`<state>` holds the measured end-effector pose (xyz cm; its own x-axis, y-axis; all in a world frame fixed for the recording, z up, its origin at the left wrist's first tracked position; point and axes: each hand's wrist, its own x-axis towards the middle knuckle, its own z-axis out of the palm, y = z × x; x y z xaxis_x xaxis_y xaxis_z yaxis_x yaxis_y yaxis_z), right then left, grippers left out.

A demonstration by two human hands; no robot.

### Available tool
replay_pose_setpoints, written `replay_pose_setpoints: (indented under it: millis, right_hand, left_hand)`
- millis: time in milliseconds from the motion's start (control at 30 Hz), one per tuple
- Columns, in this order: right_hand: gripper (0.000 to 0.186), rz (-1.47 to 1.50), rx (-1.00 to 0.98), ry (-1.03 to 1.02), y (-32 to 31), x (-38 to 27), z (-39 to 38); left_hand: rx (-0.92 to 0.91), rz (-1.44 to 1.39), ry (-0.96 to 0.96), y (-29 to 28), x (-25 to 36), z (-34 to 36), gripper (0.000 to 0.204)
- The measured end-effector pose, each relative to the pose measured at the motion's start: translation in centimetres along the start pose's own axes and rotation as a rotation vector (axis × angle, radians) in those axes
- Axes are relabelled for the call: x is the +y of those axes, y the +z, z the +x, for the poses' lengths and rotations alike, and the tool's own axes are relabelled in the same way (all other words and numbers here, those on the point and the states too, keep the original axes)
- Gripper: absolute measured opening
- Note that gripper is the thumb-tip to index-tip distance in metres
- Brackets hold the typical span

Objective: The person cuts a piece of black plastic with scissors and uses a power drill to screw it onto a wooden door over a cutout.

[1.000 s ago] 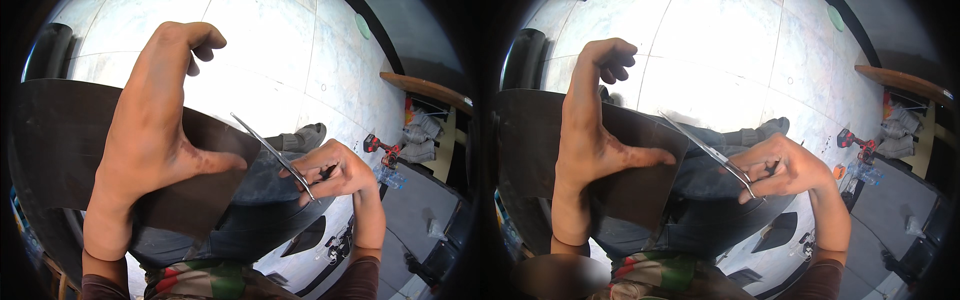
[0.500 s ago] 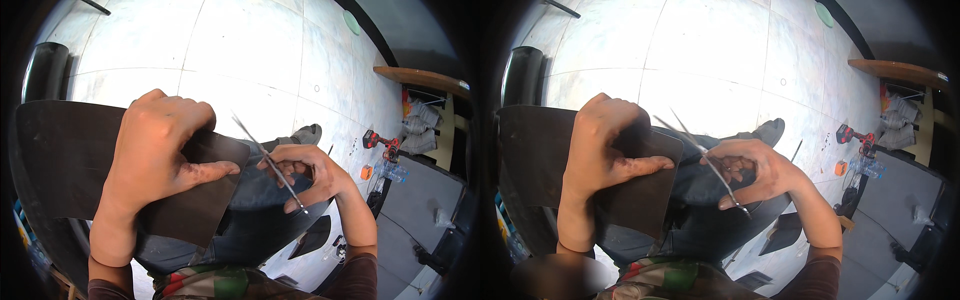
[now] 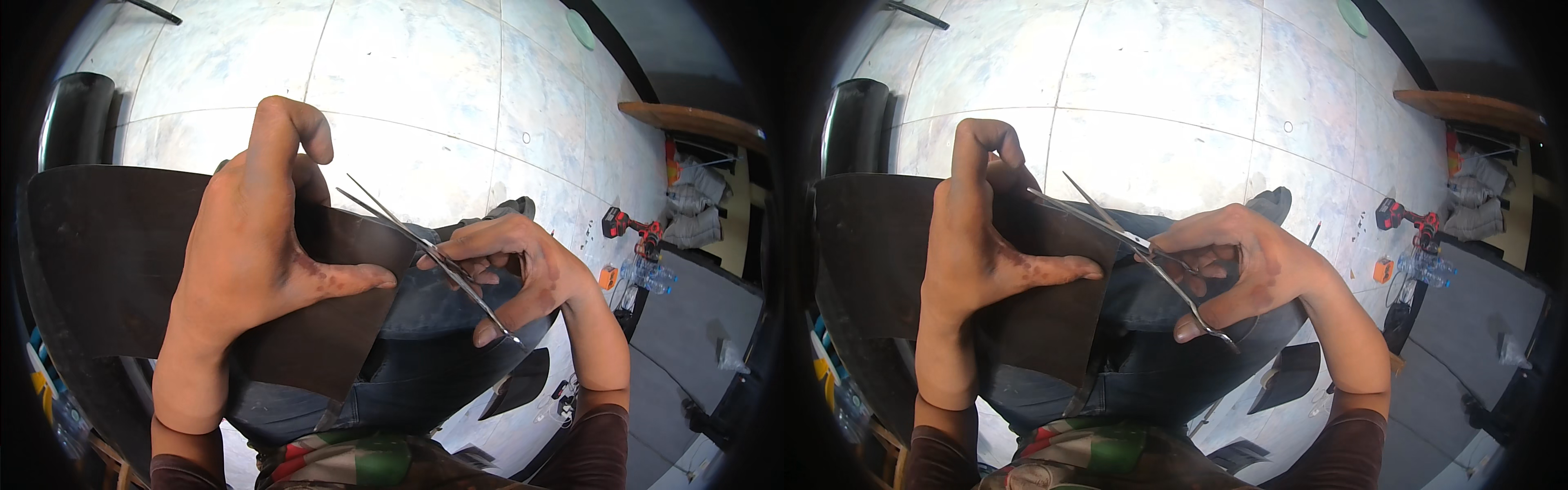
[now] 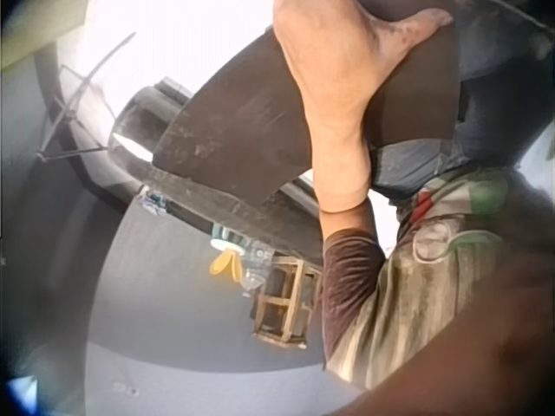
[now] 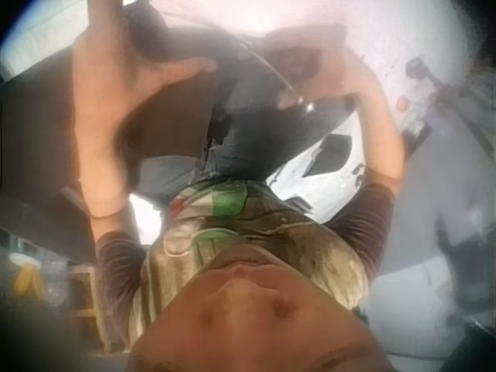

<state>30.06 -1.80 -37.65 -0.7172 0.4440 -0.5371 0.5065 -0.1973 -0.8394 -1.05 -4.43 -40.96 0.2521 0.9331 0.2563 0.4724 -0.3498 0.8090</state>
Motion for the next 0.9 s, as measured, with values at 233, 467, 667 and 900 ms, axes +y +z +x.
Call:
replay_pose_setpoints:
  millis: [233,467,667,900]
  right_hand:
    - [0.064,-0.110,-0.087,-0.048,-1.7,-1.5,0.5]
    - [0.065,-0.071,-0.112,-0.012,-2.4,-2.2,0.3]
    - [0.067,-0.114,-0.118,-0.022,-2.8,-1.3,0.0]
    - [0.071,-0.132,-0.131,-0.086,-3.3,-1.1,-0.1]
  left_hand:
    - [0.028,-0.001,-0.041,-0.2,-0.2,-0.3,0.121]
    - [0.062,0.016,0.074,0.1,-1.0,-0.6,0.133]
    - [0.061,0.014,0.082,0.1,-1.0,-0.6,0.135]
    - [0.057,-0.017,0.082,0.0,-1.2,-0.6,0.136]
